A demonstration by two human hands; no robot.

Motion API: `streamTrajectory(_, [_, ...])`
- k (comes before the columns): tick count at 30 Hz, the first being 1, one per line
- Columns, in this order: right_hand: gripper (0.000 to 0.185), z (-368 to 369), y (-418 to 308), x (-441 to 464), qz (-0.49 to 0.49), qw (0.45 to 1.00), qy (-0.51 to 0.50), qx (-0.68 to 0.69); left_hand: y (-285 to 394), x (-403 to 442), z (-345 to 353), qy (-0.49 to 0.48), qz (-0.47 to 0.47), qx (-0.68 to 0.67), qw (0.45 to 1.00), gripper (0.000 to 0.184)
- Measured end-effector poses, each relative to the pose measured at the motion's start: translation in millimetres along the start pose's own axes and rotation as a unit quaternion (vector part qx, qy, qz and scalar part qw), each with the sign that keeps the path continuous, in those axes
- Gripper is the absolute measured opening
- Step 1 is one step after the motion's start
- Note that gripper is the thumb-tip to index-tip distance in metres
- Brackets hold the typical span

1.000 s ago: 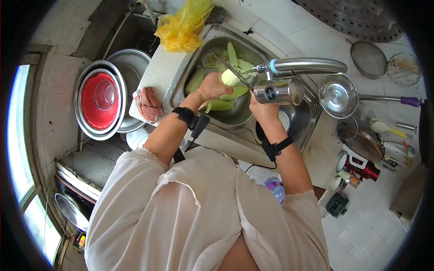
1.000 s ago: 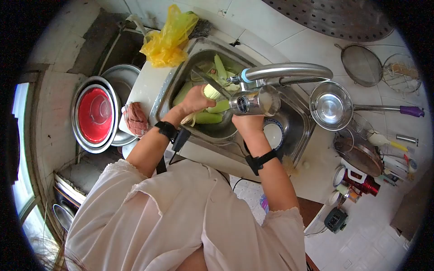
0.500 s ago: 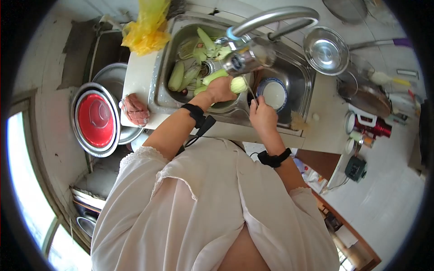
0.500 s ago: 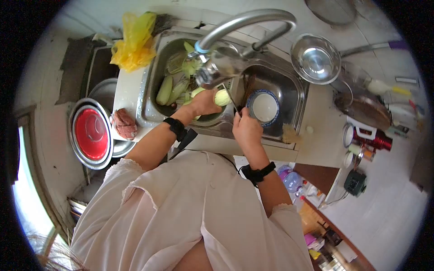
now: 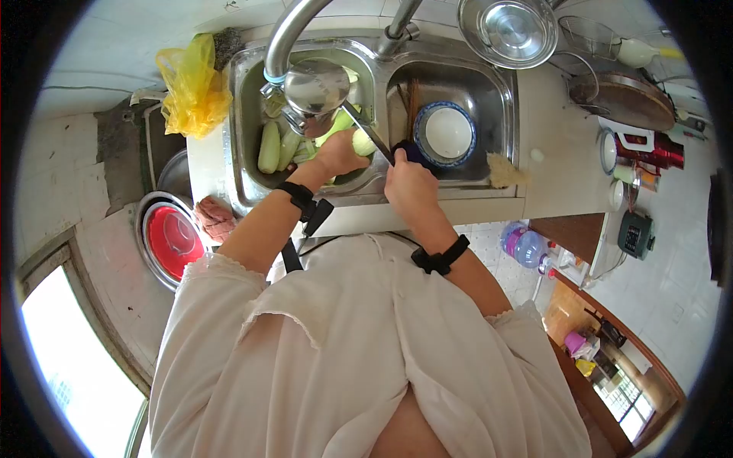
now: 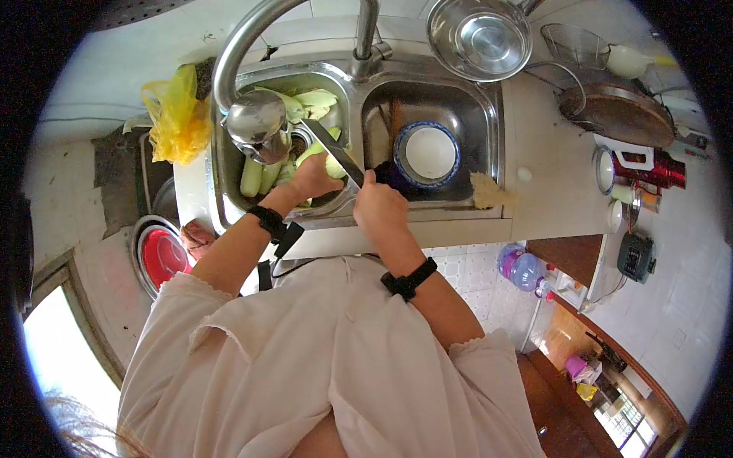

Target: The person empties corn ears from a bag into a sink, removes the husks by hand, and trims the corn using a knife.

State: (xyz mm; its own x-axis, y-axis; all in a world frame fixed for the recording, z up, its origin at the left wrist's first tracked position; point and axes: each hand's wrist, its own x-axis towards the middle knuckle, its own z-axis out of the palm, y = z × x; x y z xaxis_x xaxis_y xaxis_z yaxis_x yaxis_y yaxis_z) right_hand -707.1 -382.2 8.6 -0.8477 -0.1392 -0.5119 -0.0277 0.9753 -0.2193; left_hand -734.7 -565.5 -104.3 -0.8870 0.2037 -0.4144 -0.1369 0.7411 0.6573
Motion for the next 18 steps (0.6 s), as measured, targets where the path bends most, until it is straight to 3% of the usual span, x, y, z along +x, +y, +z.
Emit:
streamTrajectory(3, [0.029,-3.3,-4.8,8.7,-0.021,1.0,0.002,0.003,-12.8,6.0,2.9,0.003,0.016,-0.036,0.999,0.068])
streamTrajectory(4, [0.029,1.0,-6.4,14.9,-0.019,1.0,0.002,0.001,-10.4,5.2,2.0,-0.004,-0.047,0.02,0.999,0.068])
streamTrajectory(6, [0.03,18.7,-12.4,35.8,-0.105,0.994,-0.005,-0.035,-14.1,-16.7,9.9,-0.019,-0.04,0.048,0.998,0.067])
streamTrajectory(7, [0.029,30.5,-20.2,38.8,-0.101,0.994,0.001,-0.038,-23.7,-19.7,9.5,-0.034,-0.03,0.085,0.995,0.066])
streamTrajectory(9, [0.028,20.3,-27.3,31.2,-0.064,0.997,-0.002,-0.037,-37.9,-16.7,23.0,0.052,0.029,0.034,0.998,0.059])
streamTrajectory(12, [0.029,-1.6,-12.0,24.1,-0.062,0.994,0.076,0.036,13.9,-22.6,0.0,0.09,0.019,-0.031,0.995,0.052])
streamTrajectory(18, [0.032,1.2,32.1,32.1,-0.063,0.97,0.147,0.184,17.9,-13.1,4.6,0.043,0.021,-0.052,0.997,0.048])
